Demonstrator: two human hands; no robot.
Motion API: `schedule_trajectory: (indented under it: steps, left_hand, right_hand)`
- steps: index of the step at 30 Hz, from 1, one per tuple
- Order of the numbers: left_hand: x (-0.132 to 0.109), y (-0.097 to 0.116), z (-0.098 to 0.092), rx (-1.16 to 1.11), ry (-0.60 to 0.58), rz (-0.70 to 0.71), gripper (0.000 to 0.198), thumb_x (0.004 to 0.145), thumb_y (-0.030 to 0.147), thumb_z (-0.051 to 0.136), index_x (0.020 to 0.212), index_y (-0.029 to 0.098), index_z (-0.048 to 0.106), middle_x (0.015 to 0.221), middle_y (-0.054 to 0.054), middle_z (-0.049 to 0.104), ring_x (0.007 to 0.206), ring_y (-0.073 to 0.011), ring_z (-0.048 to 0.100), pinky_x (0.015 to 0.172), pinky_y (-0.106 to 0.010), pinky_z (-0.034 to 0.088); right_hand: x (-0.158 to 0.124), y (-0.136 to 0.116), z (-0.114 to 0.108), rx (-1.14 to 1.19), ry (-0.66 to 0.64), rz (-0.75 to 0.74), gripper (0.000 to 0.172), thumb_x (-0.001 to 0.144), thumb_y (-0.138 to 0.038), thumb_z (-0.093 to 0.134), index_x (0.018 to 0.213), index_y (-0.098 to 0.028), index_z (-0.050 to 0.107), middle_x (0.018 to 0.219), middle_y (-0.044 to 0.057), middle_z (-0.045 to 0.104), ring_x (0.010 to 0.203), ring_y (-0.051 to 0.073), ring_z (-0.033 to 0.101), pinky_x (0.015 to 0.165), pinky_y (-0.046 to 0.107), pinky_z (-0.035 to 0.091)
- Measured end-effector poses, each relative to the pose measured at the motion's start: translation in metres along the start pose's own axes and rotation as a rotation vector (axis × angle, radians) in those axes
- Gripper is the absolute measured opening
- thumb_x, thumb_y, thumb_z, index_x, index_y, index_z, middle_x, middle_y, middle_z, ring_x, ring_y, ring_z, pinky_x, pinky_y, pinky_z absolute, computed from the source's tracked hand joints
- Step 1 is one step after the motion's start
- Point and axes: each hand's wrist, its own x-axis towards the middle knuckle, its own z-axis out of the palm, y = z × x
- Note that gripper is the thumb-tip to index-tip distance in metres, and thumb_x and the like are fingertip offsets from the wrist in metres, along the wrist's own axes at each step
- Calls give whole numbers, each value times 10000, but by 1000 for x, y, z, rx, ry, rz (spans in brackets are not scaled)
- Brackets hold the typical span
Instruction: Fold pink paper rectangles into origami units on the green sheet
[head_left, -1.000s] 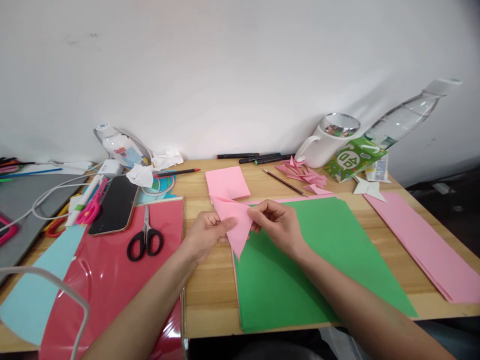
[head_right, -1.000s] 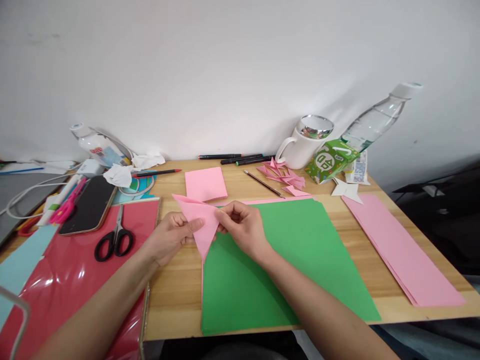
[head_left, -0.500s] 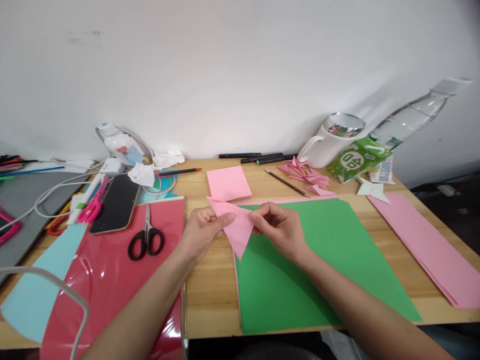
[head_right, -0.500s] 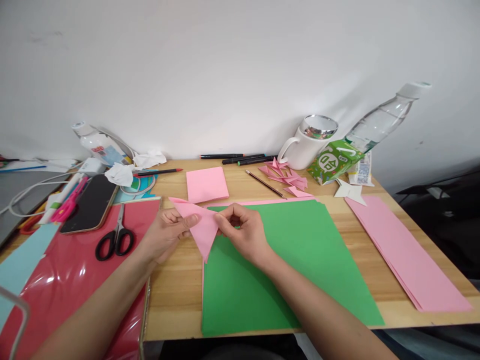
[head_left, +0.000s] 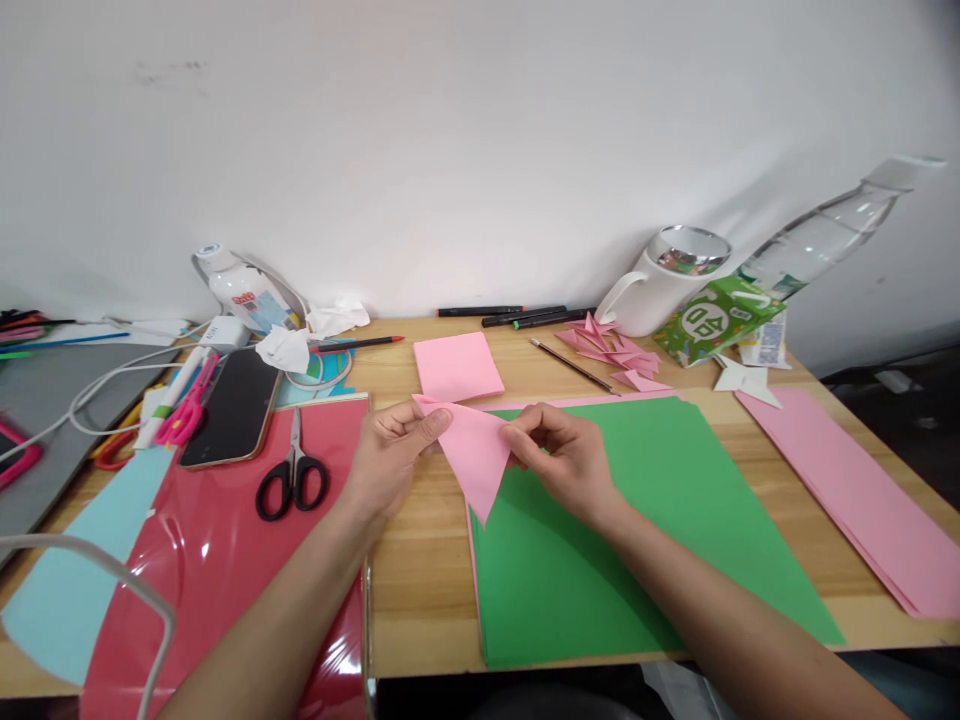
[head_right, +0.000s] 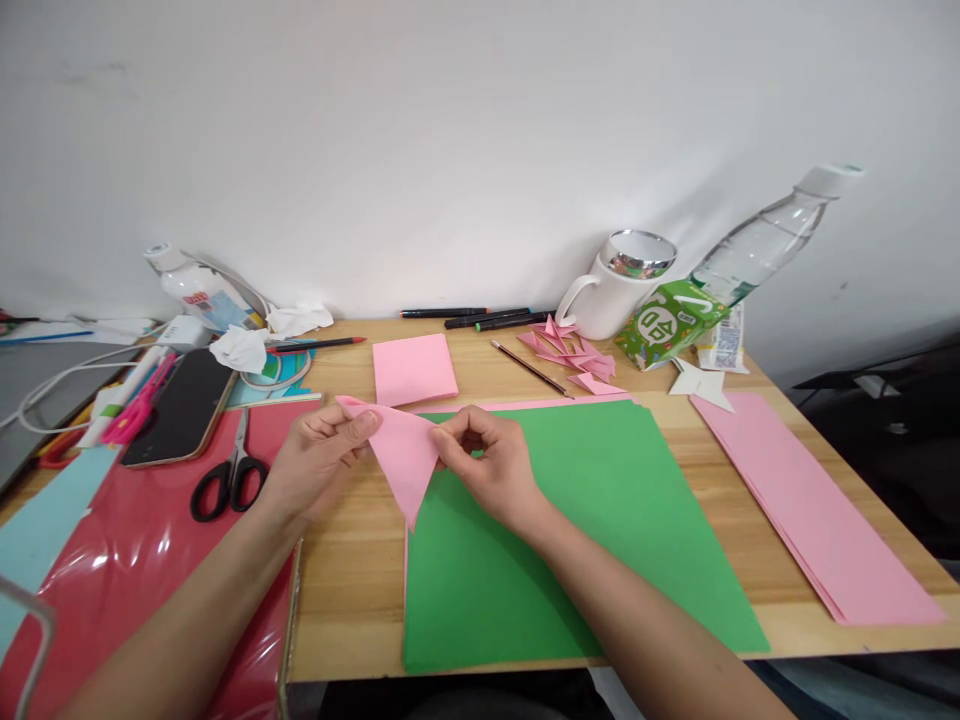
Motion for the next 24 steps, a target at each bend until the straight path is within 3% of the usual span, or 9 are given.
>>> schedule_trajectory:
  steps: [4, 9, 17, 24]
  left_hand:
    - [0, -1, 0, -23, -1, 3, 208, 620, 300, 808, 650, 119, 711, 558, 8, 622, 524, -63, 539, 533, -164, 453]
    - [4, 0, -3, -73, 96, -3, 221, 563, 280, 839, 652, 129, 705, 648, -25, 696, 601, -118, 630, 607, -221, 524]
    - [5, 1, -3, -132, 114, 12, 247, 508, 264, 863, 586, 121, 677, 650, -21, 696, 581, -105, 620, 544, -197, 518]
    - [7, 2, -4, -147, 202, 38, 241, 508, 265, 857, 604, 123, 689, 606, -32, 698, 567, -134, 646, 571, -224, 532]
  right_hand:
    - [0, 1, 0, 3, -5, -7, 276, 781, -382, 641, 618, -182, 545, 537, -8, 585, 468, 104, 531, 449, 220, 433]
    - [-1, 3, -1, 13, -8, -14, 260, 783, -356, 645, 621, -178, 548, 545, -8, 587, 469, 100, 533, 454, 217, 449]
    - [0, 4, 0, 23, -18, -13, 245, 782, -334, 647, 622, -179, 547, 548, -13, 586, 468, 99, 540, 457, 217, 464]
    - [-1, 3, 0, 3, -21, -11, 247, 782, -338, 645, 620, -177, 551, 542, -10, 599, 472, 103, 554, 456, 213, 461]
